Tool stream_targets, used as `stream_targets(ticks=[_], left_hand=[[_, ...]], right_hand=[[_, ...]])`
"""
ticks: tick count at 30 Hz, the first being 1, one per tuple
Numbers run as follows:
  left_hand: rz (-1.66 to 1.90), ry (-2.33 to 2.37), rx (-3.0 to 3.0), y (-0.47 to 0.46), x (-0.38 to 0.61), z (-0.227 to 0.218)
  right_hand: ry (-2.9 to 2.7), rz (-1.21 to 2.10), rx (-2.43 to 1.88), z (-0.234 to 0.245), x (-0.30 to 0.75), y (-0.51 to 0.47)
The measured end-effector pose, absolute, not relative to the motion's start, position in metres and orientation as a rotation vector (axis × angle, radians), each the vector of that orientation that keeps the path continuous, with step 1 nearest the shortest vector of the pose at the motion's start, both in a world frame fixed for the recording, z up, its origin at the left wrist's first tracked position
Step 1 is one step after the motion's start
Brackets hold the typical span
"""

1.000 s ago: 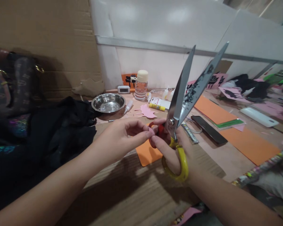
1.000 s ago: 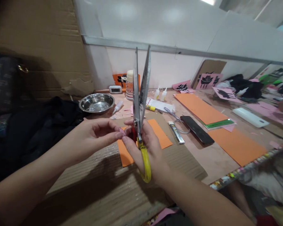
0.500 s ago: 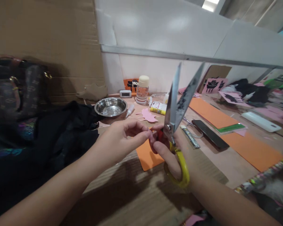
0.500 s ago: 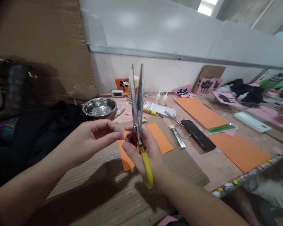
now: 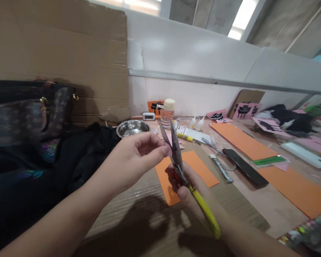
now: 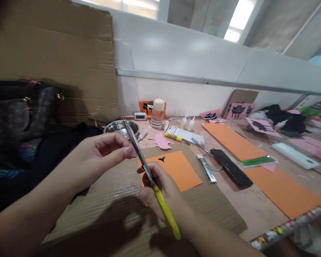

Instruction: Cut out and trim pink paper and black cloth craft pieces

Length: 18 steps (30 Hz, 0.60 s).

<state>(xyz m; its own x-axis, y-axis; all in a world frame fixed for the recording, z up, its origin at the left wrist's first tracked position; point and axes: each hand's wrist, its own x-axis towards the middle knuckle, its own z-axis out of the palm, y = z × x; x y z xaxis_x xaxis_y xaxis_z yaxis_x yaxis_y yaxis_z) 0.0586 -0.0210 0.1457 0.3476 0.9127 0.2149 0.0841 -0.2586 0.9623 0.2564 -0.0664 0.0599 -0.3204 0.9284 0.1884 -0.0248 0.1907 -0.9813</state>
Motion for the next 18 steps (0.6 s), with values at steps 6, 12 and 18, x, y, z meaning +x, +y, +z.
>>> stream_targets(ticks=[6,12,18], left_hand=[[1.074,0.940,1.682,-0.0210,0.0575,0.1461],[1.081,0.919,1.673,-0.0210,0.0579,0.1448],[1.064,0.882,1.653,-0.0214,0.0580,0.1444]], right_hand=[[-1.562,1.261,-0.893,0.0589,0.2558,-0.0653],[-1.557,1.299,-0.893,0.0637,0.2555,-0.0657],[-1.569,1.267,-0.912,0.0625,0.2565,-0.0658]])
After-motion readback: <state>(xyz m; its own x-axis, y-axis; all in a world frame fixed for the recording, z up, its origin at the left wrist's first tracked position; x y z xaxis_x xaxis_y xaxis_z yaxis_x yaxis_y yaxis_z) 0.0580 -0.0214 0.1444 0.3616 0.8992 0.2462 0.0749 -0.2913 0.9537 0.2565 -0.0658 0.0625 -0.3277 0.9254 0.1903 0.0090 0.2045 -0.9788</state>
